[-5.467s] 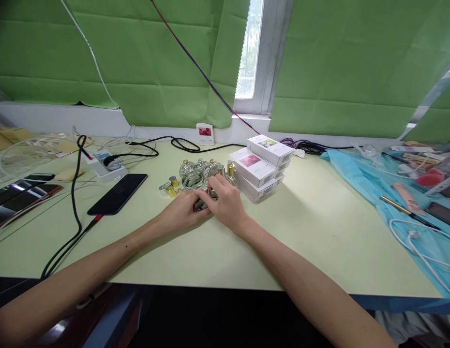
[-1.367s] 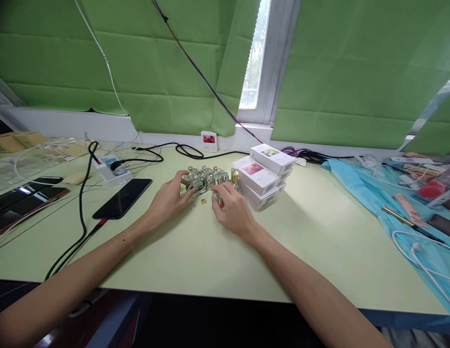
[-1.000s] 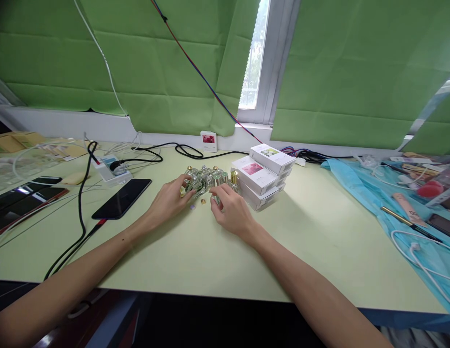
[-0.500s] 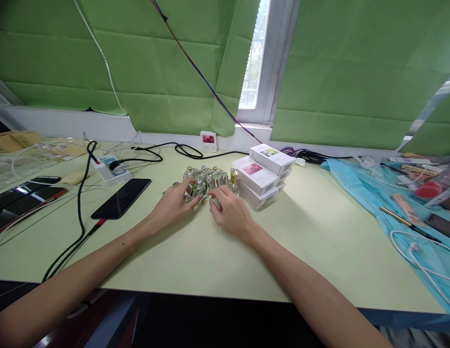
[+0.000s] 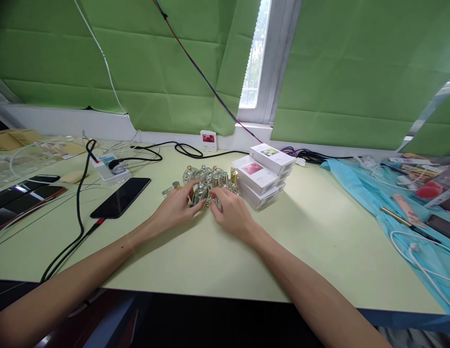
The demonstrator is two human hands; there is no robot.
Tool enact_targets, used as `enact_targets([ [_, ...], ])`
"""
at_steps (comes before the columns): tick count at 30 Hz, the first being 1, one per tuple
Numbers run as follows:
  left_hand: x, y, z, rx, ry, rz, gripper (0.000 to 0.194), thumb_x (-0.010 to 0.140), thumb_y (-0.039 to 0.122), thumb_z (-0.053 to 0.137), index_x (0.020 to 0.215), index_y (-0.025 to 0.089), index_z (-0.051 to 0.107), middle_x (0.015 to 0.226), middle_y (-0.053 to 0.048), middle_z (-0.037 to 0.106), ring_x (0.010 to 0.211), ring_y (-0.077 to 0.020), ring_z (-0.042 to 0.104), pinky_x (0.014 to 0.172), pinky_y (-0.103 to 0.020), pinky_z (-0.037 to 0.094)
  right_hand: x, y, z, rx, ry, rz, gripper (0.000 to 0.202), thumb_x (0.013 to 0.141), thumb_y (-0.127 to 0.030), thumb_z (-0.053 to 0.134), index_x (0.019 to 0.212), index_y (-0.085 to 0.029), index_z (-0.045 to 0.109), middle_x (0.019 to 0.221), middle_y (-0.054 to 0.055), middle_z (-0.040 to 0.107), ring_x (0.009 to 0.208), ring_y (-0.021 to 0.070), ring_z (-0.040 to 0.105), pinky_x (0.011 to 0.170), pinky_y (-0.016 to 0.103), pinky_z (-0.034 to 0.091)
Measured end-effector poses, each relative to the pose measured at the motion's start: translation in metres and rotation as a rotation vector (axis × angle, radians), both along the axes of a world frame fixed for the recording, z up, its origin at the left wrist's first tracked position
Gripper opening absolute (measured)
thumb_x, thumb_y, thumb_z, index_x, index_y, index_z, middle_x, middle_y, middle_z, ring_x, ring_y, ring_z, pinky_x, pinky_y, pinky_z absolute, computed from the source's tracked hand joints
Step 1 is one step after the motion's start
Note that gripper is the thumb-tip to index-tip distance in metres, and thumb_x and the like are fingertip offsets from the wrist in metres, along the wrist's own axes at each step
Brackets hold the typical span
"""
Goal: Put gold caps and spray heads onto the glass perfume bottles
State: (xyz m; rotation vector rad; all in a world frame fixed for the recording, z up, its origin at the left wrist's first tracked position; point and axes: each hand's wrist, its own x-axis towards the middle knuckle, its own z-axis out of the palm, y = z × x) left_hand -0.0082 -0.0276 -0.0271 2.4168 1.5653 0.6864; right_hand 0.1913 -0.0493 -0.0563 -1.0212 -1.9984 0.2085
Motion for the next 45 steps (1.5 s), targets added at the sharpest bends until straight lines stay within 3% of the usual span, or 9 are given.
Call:
enact_targets([
  [5, 0.003, -0.004, 0.0, -0.015, -0.02, -0.044, 0.049, 0.093, 0.039, 0.057, 0.138, 0.02, 0.057, 0.072, -0.002, 0.067, 0.066, -0.024, 0.063, 0.065, -0.031, 0.044, 0.0, -0.004, 0.005, -0.084, -0.112, 0.002, 0.012, 0.095, -0.013, 0.057, 0.103, -0.018, 0.063, 0.092, 0.004, 0.073, 0.065, 0.0143, 0.059, 0.066, 0.028, 0.041],
  [10, 0.003, -0.005, -0.001, -0.005, -0.015, -0.052, 0.046, 0.093, 0.042, 0.057, 0.134, 0.021, 0.059, 0.069, -0.002, 0.065, 0.065, -0.0241, 0.062, 0.065, -0.031, 0.043, 0.0, -0.008, 0.009, -0.139, -0.297, 0.014, 0.01, 0.097, -0.012, 0.059, 0.104, -0.018, 0.064, 0.097, 0.007, 0.074, 0.08, 0.0195, 0.066, 0.068, 0.028, 0.039],
  [16, 0.002, -0.005, 0.0, -0.02, -0.02, -0.049, 0.045, 0.092, 0.04, 0.058, 0.133, 0.021, 0.059, 0.068, -0.001, 0.064, 0.064, -0.0234, 0.062, 0.062, -0.03, 0.041, 0.0, -0.007, 0.008, -0.18, -0.352, 0.024, 0.005, 0.1, -0.014, 0.061, 0.1, -0.019, 0.063, 0.101, 0.007, 0.076, 0.082, 0.0199, 0.068, 0.066, 0.028, 0.036],
  [29, 0.004, -0.009, -0.001, -0.087, -0.128, -0.063, 0.047, 0.09, 0.04, 0.059, 0.134, 0.022, 0.058, 0.067, 0.001, 0.063, 0.061, -0.0207, 0.062, 0.057, -0.03, 0.039, -0.001, -0.004, 0.004, -0.217, -0.233, 0.125, 0.017, 0.092, -0.004, 0.065, 0.086, -0.019, 0.06, 0.089, 0.002, 0.073, 0.08, 0.0167, 0.064, 0.068, 0.026, 0.04],
  [36, 0.004, -0.01, 0.001, -0.136, -0.152, -0.065, 0.054, 0.092, 0.042, 0.057, 0.142, 0.021, 0.053, 0.069, 0.0, 0.064, 0.061, -0.02, 0.06, 0.057, -0.03, 0.039, -0.002, -0.01, 0.009, -0.173, -0.196, 0.17, 0.013, 0.09, -0.008, 0.064, 0.086, -0.02, 0.064, 0.077, -0.001, 0.069, 0.066, 0.013, 0.058, 0.063, 0.025, 0.037],
  [45, 0.004, -0.008, -0.002, -0.207, -0.202, -0.168, 0.06, 0.093, 0.043, 0.056, 0.147, 0.021, 0.045, 0.073, 0.002, 0.068, 0.065, -0.0189, 0.063, 0.06, -0.029, 0.042, -0.003, -0.01, 0.006, 0.039, -0.048, 0.105, 0.016, 0.088, -0.015, 0.057, 0.074, -0.021, 0.055, 0.065, -0.002, 0.061, 0.052, 0.0101, 0.047, 0.055, 0.024, 0.034],
])
